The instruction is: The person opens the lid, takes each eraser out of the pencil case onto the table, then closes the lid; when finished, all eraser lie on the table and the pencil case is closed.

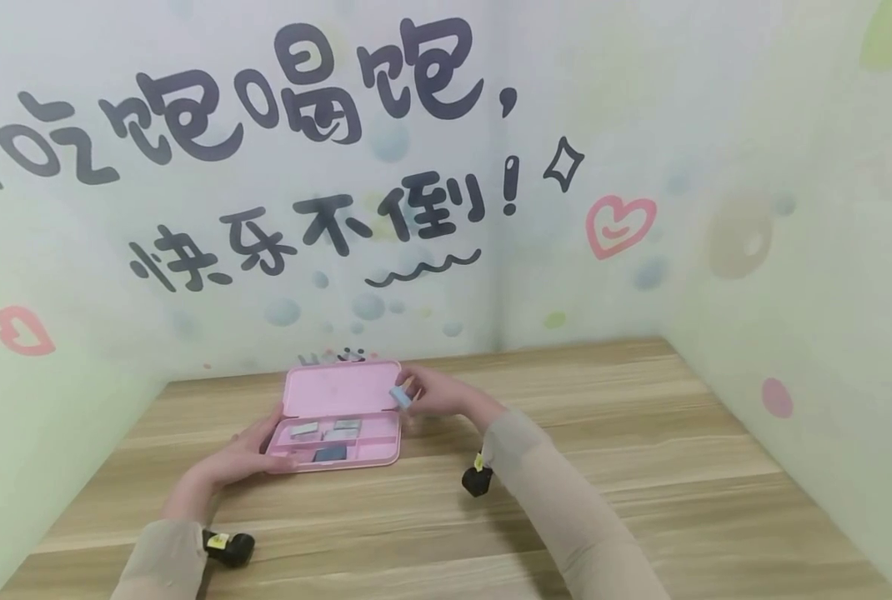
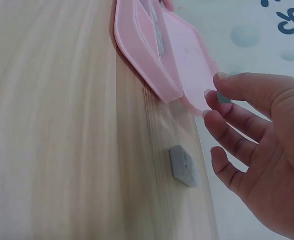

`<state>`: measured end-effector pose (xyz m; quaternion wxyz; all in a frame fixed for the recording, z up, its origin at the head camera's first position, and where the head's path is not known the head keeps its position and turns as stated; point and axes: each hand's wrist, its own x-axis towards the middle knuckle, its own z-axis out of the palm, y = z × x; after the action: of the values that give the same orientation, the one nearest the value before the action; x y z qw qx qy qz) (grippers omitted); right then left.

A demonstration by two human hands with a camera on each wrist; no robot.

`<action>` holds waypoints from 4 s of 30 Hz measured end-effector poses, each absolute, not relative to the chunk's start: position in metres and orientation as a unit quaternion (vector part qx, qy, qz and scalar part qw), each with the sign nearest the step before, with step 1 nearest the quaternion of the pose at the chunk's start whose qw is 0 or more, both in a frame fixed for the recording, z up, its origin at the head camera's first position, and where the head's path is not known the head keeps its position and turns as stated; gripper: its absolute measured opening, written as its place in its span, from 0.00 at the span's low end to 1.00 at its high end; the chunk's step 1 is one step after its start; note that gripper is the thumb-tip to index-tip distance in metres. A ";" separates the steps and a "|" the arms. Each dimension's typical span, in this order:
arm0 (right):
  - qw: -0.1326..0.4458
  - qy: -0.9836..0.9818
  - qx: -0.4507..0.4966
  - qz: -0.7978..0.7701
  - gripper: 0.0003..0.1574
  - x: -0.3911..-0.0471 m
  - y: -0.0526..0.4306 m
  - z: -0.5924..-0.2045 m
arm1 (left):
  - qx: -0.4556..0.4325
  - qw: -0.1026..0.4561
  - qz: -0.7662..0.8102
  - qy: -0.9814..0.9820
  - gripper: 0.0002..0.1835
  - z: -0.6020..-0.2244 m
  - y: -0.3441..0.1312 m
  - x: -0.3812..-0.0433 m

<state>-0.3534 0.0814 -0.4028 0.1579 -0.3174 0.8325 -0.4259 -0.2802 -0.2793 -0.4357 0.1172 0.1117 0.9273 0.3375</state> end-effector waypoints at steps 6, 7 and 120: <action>0.143 0.821 -0.304 -0.461 0.26 -0.349 0.094 -0.407 | 0.109 0.123 0.340 0.926 0.64 -0.436 -0.277 -0.280; 0.140 0.821 -0.300 -0.465 0.26 -0.348 0.096 -0.408 | 0.108 0.124 0.341 0.926 0.64 -0.436 -0.277 -0.280; 0.037 0.893 -0.091 -0.439 0.32 -0.350 0.133 -0.446 | 0.106 0.119 0.342 0.926 0.64 -0.435 -0.278 -0.278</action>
<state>-0.3497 0.1333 -0.4462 0.0375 -0.0906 0.8932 -0.4388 -0.2782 -0.2780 -0.4348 0.1194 0.1059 0.9260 0.3421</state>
